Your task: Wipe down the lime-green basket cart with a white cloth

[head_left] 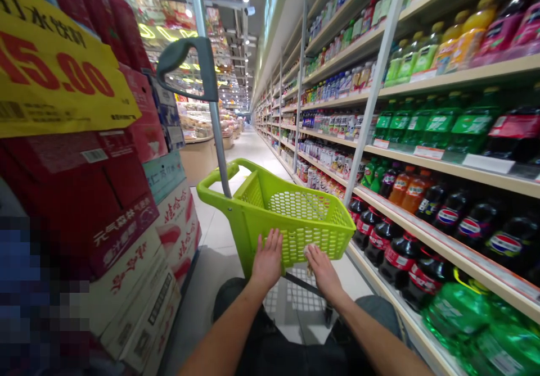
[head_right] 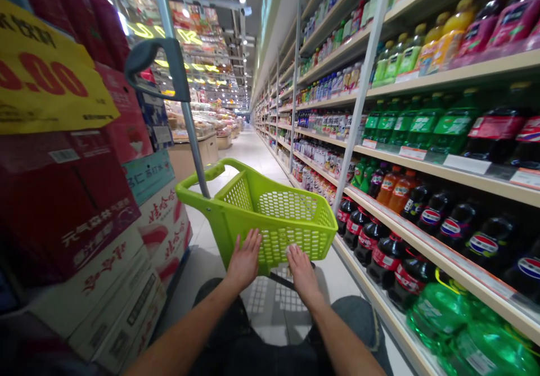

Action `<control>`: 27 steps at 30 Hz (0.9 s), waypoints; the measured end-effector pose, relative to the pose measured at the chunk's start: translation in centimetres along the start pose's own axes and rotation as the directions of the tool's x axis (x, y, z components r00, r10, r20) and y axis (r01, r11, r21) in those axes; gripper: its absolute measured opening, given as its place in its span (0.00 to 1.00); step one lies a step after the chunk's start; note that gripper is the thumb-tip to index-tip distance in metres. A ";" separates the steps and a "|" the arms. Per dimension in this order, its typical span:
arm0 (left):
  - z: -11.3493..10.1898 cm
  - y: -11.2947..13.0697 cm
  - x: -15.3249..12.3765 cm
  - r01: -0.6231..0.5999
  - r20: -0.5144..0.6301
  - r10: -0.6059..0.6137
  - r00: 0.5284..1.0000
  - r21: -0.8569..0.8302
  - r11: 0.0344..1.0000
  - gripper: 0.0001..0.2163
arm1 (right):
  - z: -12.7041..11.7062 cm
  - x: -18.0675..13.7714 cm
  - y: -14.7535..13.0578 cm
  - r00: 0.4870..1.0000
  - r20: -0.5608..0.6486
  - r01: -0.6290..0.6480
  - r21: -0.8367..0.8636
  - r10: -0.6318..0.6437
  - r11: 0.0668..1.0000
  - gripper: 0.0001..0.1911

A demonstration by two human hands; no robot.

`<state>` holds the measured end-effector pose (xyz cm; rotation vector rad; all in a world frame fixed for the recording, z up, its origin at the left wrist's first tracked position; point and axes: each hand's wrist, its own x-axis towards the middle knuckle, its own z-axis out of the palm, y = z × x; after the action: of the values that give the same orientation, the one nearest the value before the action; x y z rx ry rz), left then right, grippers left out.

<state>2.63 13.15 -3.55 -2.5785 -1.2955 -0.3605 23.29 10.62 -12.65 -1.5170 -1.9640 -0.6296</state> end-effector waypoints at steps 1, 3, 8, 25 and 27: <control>0.1 -0.2 -0.2 0.005 -0.004 -0.005 1.000 0.000 1.000 0.29 | 0.0 -0.1 -0.3 1.000 0.000 0.012 0.010 -0.012 1.000 0.28; 0.3 -0.7 -0.4 0.023 -0.018 -0.023 1.000 0.004 1.000 0.29 | -0.6 1.2 -1.1 0.999 -0.050 0.015 0.035 -0.013 0.999 0.28; 0.4 -1.3 -0.8 0.055 -0.056 -0.053 0.997 0.030 0.998 0.29 | -1.8 5.7 -2.3 0.993 -0.116 0.034 0.069 -0.026 0.997 0.26; 0.0 -4.5 -2.6 0.123 -0.045 -0.122 0.991 0.025 0.992 0.31 | 0.4 4.1 -6.0 0.986 0.107 0.120 0.059 -0.126 0.991 0.24; 0.0 -4.9 -3.0 0.139 -0.054 -0.138 0.989 0.016 0.990 0.32 | 0.3 4.5 -6.6 0.985 0.090 0.143 0.074 -0.150 0.987 0.23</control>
<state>-3.09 13.80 -4.07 -2.4520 -1.4558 -0.4351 15.96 12.36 -9.92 -1.3943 -2.1621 -0.5544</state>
